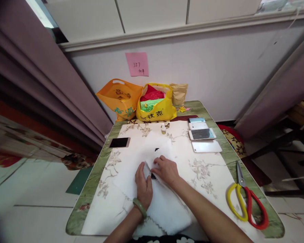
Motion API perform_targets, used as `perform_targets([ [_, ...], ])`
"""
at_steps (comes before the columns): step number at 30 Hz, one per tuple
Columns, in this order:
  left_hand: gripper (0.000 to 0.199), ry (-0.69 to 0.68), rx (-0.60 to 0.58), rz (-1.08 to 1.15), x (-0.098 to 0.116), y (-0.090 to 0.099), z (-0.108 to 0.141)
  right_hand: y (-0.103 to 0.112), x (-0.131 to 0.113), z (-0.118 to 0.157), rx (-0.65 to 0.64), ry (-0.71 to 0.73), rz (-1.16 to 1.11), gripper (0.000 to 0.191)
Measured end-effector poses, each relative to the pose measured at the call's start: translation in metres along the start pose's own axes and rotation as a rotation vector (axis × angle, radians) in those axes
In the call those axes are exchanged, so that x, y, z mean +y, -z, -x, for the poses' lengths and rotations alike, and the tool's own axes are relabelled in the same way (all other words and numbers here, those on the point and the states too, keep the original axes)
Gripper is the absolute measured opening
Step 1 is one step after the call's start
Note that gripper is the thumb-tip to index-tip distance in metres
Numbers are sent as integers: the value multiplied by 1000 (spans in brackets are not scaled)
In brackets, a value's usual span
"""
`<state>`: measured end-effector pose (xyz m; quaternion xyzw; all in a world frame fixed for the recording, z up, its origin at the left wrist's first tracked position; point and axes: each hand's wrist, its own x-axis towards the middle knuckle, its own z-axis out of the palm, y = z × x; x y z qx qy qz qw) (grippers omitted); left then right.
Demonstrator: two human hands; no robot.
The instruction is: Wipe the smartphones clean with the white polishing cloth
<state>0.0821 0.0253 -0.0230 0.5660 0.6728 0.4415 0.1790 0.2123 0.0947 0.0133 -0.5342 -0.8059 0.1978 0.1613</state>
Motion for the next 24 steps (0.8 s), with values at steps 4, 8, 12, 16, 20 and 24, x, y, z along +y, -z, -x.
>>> perform_targets([
  [4,57,-55,-37,-101,2,-1,0,1,8,-19,25,-46,115,29],
  [8,65,-93,-69,-229,8,-1,0,-4,26,-30,153,-177,145,32],
  [12,85,-96,-114,-388,21,-3,1,-10,50,-27,402,-228,-40,35],
  [16,86,-75,-145,-530,36,-9,-1,-14,64,-22,562,-223,-203,39],
  [20,90,-51,-138,-518,39,-4,-5,-16,64,-21,533,-200,-238,39],
  [24,94,-146,-192,-409,26,13,-5,-13,65,-20,596,-224,-371,40],
])
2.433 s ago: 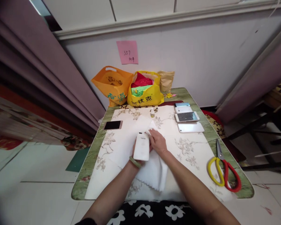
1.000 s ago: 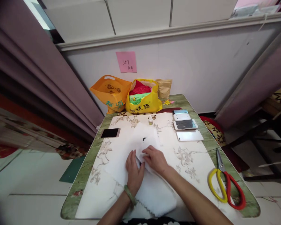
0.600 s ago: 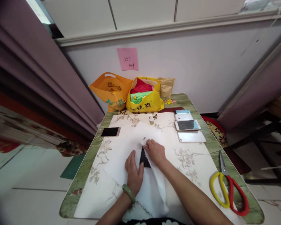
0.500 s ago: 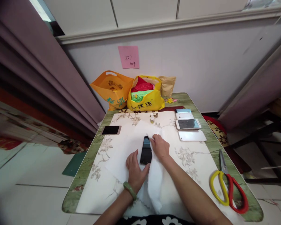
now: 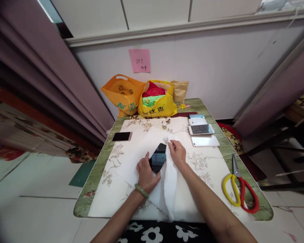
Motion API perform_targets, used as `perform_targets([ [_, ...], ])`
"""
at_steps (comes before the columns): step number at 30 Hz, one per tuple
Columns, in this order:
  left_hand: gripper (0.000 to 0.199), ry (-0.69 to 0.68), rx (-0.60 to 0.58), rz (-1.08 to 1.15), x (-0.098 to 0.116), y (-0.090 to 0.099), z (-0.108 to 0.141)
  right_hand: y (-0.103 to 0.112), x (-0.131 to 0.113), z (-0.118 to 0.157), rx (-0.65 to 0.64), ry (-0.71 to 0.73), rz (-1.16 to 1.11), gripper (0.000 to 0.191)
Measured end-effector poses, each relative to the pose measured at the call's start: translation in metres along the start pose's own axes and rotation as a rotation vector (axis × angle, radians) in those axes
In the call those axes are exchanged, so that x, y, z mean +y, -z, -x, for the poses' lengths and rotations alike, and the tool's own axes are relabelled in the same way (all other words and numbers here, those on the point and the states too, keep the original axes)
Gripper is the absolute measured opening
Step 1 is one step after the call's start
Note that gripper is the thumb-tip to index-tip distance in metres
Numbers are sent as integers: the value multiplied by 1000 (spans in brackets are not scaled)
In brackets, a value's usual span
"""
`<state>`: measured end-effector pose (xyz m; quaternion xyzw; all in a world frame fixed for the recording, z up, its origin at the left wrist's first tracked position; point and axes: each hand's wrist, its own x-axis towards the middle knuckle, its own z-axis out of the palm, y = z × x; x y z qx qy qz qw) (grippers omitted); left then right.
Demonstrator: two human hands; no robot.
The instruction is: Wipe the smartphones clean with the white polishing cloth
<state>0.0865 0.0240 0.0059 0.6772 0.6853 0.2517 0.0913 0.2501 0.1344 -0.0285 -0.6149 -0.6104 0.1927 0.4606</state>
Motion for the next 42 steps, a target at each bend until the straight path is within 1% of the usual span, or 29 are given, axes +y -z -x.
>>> perform_targets([
  [2,92,-50,-11,40,-10,3,4,8,-2,-1,31,-15,-32,41],
  [4,88,-41,9,62,-17,3,7,21,-8,0,37,-6,-47,40],
  [5,86,-24,26,70,-20,2,7,27,-12,1,16,12,-55,39],
  [6,84,-7,42,78,-21,1,7,33,-17,4,-30,42,-63,38],
  [8,80,21,65,88,-23,-3,7,40,-29,12,-183,124,-84,36],
  [10,75,34,73,93,-25,-6,6,40,-38,23,-367,206,-84,35],
  [11,73,36,73,94,-26,-7,6,37,-42,28,-434,238,-64,34],
  [12,72,33,72,94,-27,-8,6,33,-44,33,-471,257,-29,32],
  [13,71,27,72,93,-29,-9,6,28,-46,37,-473,263,20,30],
  [16,71,-6,84,94,-34,-11,7,15,-51,42,-364,237,168,27],
  [18,69,-28,100,90,-36,-13,7,9,-54,43,-332,250,206,25],
  [19,68,-34,109,84,-37,-14,7,7,-56,44,-355,274,203,24],
  [21,65,-39,122,68,-37,-15,7,1,-58,47,-439,327,169,21],
  [23,63,-45,126,54,-37,-16,7,-5,-57,49,-497,329,143,17],
  [24,63,-47,124,48,-37,-16,6,-8,-55,48,-500,307,143,15],
  [27,65,-42,115,40,-35,-13,6,-13,-43,32,-428,207,204,13],
  [31,62,-31,108,46,-33,-10,6,-12,-30,-2,-260,66,399,15],
  [33,60,-33,108,47,-34,-10,7,-11,-33,-6,-208,64,502,17],
  [34,60,-35,109,48,-35,-11,7,-12,-36,-2,-207,104,537,18],
  [36,60,-48,109,53,-39,-13,7,-12,-46,16,-258,230,559,22],
  [38,60,-62,110,55,-42,-15,7,-11,-56,41,-362,349,513,24],
  [40,59,-62,114,52,-43,-16,6,-9,-62,61,-480,423,437,22],
  [42,58,-55,110,52,-42,-16,6,-8,-63,66,-560,423,370,18],
])
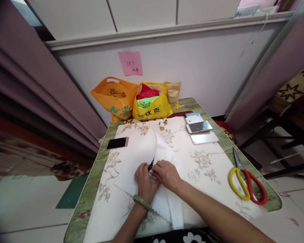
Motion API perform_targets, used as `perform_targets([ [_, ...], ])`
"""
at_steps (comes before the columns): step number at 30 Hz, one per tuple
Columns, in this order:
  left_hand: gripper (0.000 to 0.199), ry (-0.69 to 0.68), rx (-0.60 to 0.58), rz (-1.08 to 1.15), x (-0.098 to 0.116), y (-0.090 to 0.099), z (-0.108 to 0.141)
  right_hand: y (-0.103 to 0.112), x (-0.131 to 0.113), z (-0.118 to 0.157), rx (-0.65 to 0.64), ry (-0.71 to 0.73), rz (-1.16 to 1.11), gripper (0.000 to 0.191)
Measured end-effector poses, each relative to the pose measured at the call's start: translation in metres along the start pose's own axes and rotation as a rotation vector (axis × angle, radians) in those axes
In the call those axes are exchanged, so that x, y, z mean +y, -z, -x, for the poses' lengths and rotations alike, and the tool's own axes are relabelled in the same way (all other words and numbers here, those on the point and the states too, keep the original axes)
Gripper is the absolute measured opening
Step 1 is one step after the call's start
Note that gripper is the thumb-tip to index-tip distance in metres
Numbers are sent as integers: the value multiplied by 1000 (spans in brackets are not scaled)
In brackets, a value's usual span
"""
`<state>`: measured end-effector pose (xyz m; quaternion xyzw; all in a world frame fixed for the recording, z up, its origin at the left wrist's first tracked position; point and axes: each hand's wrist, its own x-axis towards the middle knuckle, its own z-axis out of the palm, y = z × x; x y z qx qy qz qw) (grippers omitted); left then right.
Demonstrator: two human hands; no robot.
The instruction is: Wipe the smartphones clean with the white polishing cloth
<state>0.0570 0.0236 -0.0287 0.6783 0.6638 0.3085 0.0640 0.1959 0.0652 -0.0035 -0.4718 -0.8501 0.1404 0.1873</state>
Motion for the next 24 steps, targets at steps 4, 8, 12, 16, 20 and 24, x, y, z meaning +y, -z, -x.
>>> perform_targets([
  [4,57,16,-13,8,4,1,0,10,23,-27,43,-225,-8,17],
  [8,37,67,18,30,1,-2,1,19,37,-57,115,-504,120,23],
  [12,38,53,-9,25,-3,-5,0,11,17,-41,133,-480,150,20],
  [16,52,27,-10,6,3,0,-1,6,-1,-13,-6,-174,55,13],
  [20,52,24,-11,-14,7,2,-2,20,14,-27,-23,-312,98,15],
  [24,42,45,-28,-14,1,-3,-2,30,29,-57,61,-522,176,23],
])
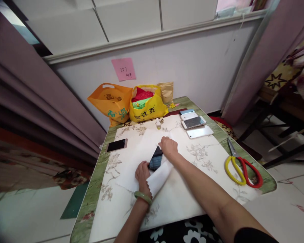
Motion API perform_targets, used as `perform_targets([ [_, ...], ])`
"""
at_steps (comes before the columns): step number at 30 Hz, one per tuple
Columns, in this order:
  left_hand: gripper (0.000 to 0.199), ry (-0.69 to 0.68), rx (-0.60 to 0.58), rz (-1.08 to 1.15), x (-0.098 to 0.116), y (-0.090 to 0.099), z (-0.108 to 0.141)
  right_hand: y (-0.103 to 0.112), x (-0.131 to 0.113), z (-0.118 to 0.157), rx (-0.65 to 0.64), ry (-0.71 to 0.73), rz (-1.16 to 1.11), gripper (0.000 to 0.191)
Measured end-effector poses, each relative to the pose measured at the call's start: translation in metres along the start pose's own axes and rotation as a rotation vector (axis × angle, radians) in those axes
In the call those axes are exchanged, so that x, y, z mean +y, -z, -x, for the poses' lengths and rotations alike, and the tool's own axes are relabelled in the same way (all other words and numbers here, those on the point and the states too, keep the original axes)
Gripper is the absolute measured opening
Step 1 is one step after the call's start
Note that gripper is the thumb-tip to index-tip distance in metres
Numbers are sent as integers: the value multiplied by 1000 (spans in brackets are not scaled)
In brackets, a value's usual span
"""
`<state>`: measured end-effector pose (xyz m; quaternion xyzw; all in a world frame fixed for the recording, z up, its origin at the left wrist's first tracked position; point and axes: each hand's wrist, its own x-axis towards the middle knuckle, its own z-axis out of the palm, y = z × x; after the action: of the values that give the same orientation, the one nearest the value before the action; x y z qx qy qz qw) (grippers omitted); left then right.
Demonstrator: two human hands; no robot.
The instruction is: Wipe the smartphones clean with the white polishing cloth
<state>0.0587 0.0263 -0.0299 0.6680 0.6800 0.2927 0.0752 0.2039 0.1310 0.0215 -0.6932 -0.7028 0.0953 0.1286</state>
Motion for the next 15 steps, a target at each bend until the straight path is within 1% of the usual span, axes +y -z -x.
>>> perform_targets([
  [2,41,3,1,3,-2,-2,0,-3,-6,4,19,-10,8,23],
  [4,46,-17,13,4,-2,-1,1,-8,-12,21,11,50,3,20],
  [5,48,-28,20,4,0,0,1,-10,-14,32,-7,106,-6,17],
  [7,50,-39,27,1,4,3,2,-13,-10,48,-62,263,-46,14],
  [9,50,-44,27,-2,6,5,3,-12,2,52,-102,390,-102,14],
  [10,50,-48,25,-4,7,5,3,-9,10,48,-104,410,-127,15],
  [11,50,-55,22,-5,6,5,3,-6,18,43,-87,365,-139,16],
  [13,46,-52,24,-10,4,3,2,-1,30,31,-9,165,-114,18],
  [14,44,-49,23,-11,3,2,2,0,33,29,27,89,-100,18],
  [15,44,-46,23,-11,2,1,2,0,34,29,50,46,-89,18],
])
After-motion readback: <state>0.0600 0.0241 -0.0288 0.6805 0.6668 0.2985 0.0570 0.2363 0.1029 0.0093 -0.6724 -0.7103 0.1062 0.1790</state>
